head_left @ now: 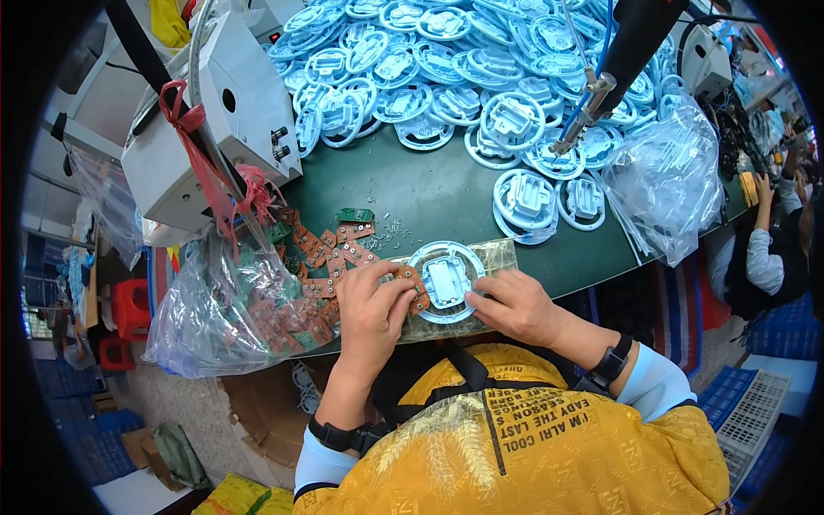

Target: Assembling and soldering electronic parts into blue plastic housings at a manufacturing workstation.

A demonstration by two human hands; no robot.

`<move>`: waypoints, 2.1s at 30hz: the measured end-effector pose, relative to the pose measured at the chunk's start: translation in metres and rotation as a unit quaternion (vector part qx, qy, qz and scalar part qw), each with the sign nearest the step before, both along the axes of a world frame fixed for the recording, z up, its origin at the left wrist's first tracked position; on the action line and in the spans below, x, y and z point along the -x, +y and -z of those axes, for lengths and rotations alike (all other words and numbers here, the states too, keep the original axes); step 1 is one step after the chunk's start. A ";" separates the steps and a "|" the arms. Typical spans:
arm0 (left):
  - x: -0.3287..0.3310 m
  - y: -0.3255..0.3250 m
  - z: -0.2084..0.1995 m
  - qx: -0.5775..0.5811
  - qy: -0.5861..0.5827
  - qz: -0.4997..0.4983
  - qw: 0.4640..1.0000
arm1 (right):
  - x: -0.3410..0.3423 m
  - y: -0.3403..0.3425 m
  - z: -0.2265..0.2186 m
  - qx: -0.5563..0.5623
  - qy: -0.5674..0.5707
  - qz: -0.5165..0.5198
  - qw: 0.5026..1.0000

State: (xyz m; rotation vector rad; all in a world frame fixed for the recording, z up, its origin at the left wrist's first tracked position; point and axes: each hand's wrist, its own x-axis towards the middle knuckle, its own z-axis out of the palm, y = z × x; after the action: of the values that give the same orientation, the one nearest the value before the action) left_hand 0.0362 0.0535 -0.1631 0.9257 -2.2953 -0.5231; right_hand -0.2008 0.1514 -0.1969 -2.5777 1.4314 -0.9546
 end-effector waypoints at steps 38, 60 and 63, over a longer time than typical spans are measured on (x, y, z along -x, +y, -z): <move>0.021 0.020 0.032 -0.049 -0.054 0.042 0.996 | 0.145 0.056 0.007 -0.008 0.169 0.453 0.875; 0.029 0.017 0.005 -0.034 -0.129 0.064 0.989 | 0.182 0.027 0.008 -0.139 0.160 0.504 0.837; 0.034 0.014 0.010 -0.075 -0.134 0.061 0.986 | 0.180 0.032 0.007 -0.124 0.132 0.504 0.845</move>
State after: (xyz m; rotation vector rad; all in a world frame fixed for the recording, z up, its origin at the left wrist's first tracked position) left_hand 0.0024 0.0675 -0.1735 0.9828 -2.5956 -0.6666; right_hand -0.3808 0.1834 -0.2039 -1.6984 2.8450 -0.3487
